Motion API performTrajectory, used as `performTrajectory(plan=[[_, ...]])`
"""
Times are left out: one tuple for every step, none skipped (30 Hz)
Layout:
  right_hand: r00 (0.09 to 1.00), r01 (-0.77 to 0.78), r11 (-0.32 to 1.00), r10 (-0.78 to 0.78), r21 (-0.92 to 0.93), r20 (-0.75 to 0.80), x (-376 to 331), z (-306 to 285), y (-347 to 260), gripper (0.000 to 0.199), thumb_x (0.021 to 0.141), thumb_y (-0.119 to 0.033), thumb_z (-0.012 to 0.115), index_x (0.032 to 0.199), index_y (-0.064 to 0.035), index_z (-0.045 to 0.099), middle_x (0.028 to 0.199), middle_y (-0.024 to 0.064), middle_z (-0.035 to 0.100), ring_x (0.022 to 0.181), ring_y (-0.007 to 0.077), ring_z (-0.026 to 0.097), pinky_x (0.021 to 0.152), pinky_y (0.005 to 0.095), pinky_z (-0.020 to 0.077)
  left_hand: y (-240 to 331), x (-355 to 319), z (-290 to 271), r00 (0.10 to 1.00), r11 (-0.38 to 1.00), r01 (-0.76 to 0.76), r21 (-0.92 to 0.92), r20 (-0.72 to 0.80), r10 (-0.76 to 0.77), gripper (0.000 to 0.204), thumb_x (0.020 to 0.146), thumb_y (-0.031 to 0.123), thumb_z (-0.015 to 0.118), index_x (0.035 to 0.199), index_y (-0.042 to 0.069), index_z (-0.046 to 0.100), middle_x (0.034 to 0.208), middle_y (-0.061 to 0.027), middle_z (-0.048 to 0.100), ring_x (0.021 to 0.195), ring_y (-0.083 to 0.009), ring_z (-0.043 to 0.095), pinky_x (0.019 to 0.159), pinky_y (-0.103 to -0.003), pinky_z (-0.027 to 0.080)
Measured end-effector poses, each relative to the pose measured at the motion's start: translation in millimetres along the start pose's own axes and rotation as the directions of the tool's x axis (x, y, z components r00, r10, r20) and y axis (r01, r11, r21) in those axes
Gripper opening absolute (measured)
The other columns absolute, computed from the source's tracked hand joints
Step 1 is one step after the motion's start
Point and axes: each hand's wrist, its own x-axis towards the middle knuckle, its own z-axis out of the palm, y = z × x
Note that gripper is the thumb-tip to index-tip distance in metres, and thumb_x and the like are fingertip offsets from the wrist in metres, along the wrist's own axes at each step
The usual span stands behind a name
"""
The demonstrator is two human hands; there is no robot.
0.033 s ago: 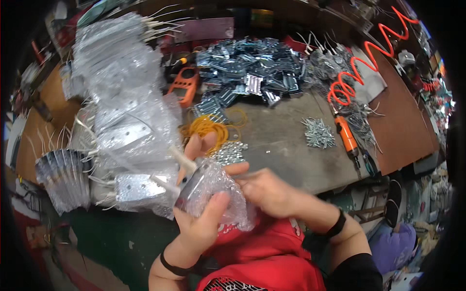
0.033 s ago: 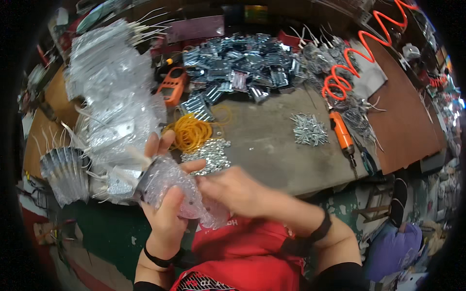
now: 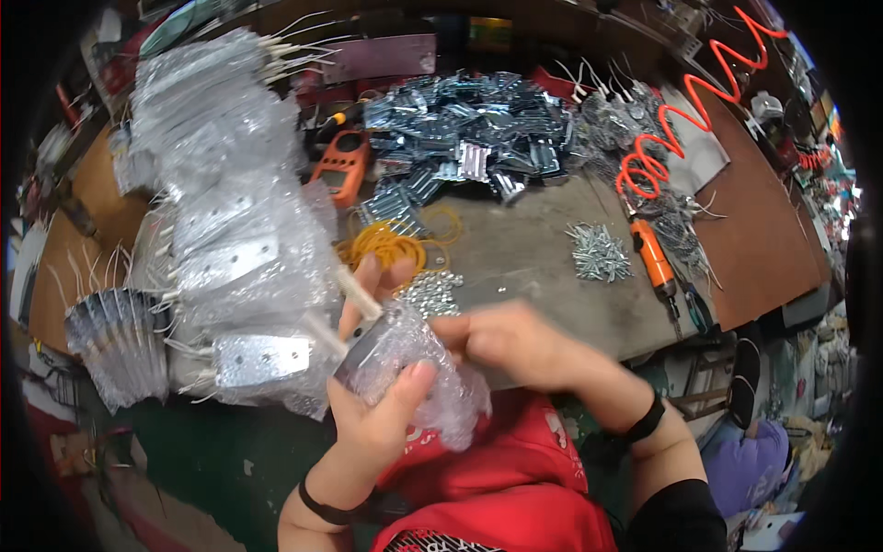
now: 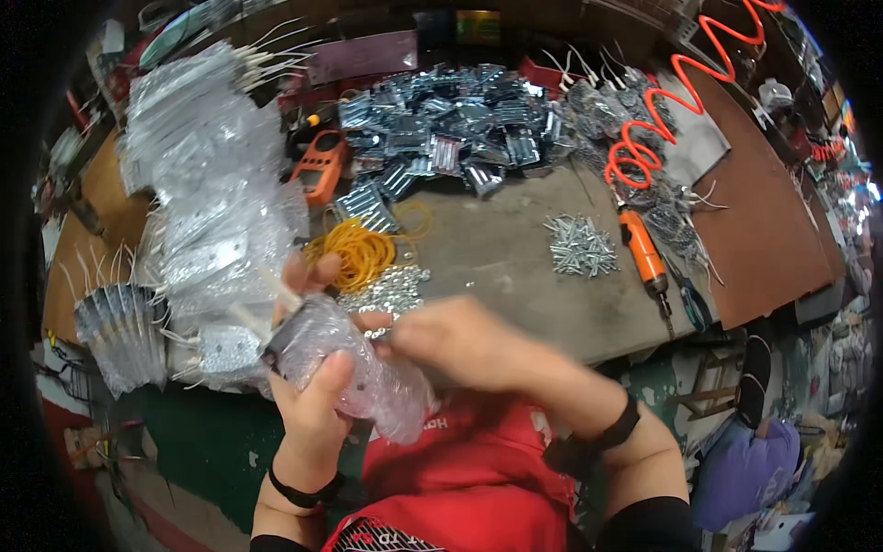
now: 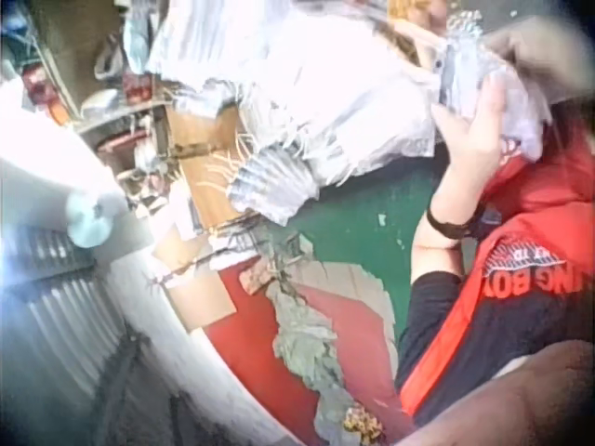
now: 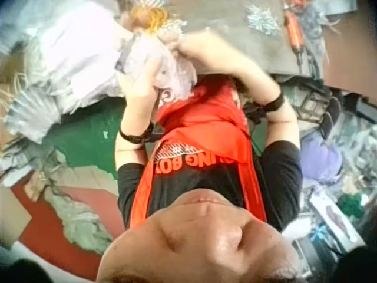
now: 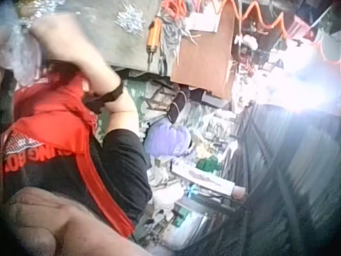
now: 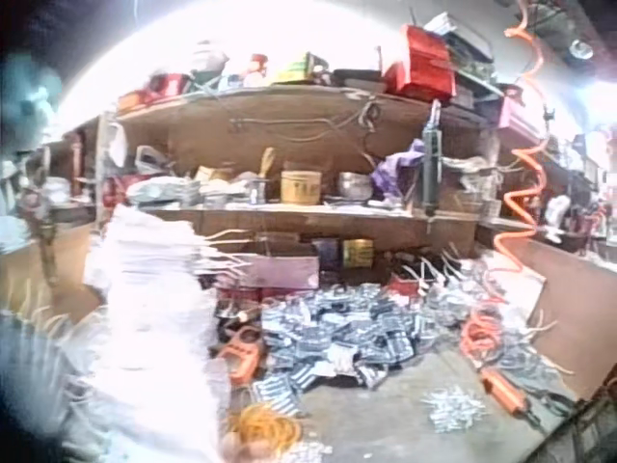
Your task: The person retrieves a metal component from a box, places it on the workbench, and inserts a screw by hand. They secure the screw using a power screwdriver, trim a wire with pliers, and then place the assembled unit onto a stack of similar items.
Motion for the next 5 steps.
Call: performTrajectory(plan=[[0.947, -0.24, 0.963, 0.26, 0.125, -0.188, -2, -25, -1, 0.02, 0.087, -0.022, 0.059, 0.092, -0.0037, 0.065, 0.077, 0.0077, 0.064, 0.069, 0.0138, 0.058, 0.063, 0.03, 0.0472, -7, 5, -4, 0.995, 0.995, 0.091, 0.049, 0.022, -0.093, 0.085, 0.081, 0.016, 0.065, 0.145, 0.002, 0.012, 0.135, -0.0197, 0.038, 0.104, -0.028, 0.06, 0.087, -0.039, 0.049], [0.911, -0.238, 0.966, 0.258, 0.1, -0.323, 8, -51, 15, 0.023, 0.085, -0.019, 0.062, 0.097, -0.0006, 0.065, 0.081, 0.0038, 0.064, 0.073, 0.0093, 0.057, 0.066, 0.0249, 0.0464, -24, 5, -10, 0.986, 0.988, 0.157, 0.006, 0.053, -0.157, 0.085, 0.08, 0.011, 0.066, 0.145, 0.002, 0.012, 0.135, -0.0193, 0.037, 0.096, -0.0267, 0.063, 0.083, -0.037, 0.051], [0.812, -0.298, 0.949, 0.194, -0.106, -0.55, 11, -72, 34, 0.02, 0.083, -0.016, 0.064, 0.096, -0.001, 0.065, 0.074, 0.0025, 0.062, 0.068, 0.0076, 0.055, 0.06, 0.0239, 0.0441, -31, 5, -5, 0.984, 0.987, 0.161, 0.003, 0.071, -0.161, 0.085, 0.08, 0.011, 0.066, 0.145, 0.002, 0.012, 0.135, -0.0193, 0.037, 0.096, -0.0267, 0.063, 0.083, -0.037, 0.051], [0.757, -0.281, 0.943, 0.102, -0.181, -0.646, 15, -91, 53, 0.02, 0.081, -0.013, 0.065, 0.097, -0.0022, 0.065, 0.069, 0.0022, 0.06, 0.064, 0.0072, 0.053, 0.058, 0.0237, 0.0423, -41, 6, -1, 0.936, 0.945, 0.327, -0.031, 0.146, -0.319, 0.087, 0.08, 0.013, 0.068, 0.145, 0.003, 0.012, 0.135, -0.0192, 0.037, 0.098, -0.0268, 0.063, 0.084, -0.037, 0.051], [0.719, -0.438, 0.862, 0.165, -0.256, -0.675, 26, -99, 44, 0.027, 0.079, -0.023, 0.069, 0.098, -0.0051, 0.066, 0.07, 0.0067, 0.065, 0.06, 0.0214, 0.057, 0.06, 0.0325, 0.0479, -50, 6, 2, 0.862, 0.874, 0.484, -0.05, 0.203, -0.465, 0.089, 0.079, 0.016, 0.07, 0.145, 0.004, 0.012, 0.135, -0.0192, 0.037, 0.1, -0.0269, 0.062, 0.085, -0.037, 0.05]])
